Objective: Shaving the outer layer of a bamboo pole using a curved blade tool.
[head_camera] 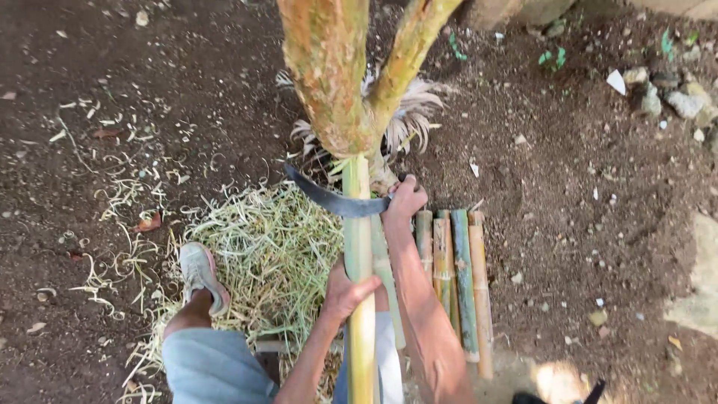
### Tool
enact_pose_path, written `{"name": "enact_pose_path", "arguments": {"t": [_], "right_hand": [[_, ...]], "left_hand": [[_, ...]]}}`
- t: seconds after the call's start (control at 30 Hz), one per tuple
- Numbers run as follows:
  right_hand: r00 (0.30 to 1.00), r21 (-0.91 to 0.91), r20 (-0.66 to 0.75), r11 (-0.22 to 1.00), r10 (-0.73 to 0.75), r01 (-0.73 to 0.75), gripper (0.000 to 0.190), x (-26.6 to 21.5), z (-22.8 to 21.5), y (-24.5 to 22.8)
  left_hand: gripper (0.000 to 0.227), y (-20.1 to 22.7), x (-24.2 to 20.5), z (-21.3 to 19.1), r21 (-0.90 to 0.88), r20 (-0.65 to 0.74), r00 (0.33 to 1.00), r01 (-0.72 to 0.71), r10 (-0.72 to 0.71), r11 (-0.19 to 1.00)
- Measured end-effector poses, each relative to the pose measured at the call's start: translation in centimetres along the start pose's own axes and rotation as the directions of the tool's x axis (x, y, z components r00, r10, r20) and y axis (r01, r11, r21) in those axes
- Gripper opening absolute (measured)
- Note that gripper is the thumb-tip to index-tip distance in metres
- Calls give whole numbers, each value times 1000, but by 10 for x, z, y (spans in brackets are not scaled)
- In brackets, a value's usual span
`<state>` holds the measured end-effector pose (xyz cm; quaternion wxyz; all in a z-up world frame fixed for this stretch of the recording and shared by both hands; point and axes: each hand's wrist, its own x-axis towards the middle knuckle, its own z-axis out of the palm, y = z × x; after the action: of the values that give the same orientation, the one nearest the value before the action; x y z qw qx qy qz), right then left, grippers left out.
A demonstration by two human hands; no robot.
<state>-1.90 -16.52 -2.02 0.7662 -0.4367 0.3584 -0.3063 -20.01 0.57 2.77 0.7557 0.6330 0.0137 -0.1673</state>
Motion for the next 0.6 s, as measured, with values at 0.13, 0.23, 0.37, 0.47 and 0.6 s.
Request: {"name": "enact_pose_path", "arguments": {"t": [0.13, 0.23, 0.37, 0.47, 0.6], "right_hand": [[997, -83, 48, 994, -60, 64, 16, -9, 9, -9], [994, -160, -1, 981, -108, 106, 16, -17, 16, -18], [978, -236, 7, 950, -207, 203, 19, -19, 21, -28], [961, -281, 34, 920, -274, 272, 17, -28, 28, -45], [946, -389, 71, 864, -316, 318, 18, -34, 34, -56]], "left_hand": [[64, 7, -2, -1, -221, 71, 983, 181, -169, 958], [64, -15, 4, -5, -275, 90, 981, 190, -171, 943], [67, -41, 19, -10, -145, -8, 997, -71, 70, 987], [55, -24, 41, -23, -76, -246, 961, -149, 126, 986], [40, 43, 86, -39, -301, -481, 877, -150, -14, 942]]}}
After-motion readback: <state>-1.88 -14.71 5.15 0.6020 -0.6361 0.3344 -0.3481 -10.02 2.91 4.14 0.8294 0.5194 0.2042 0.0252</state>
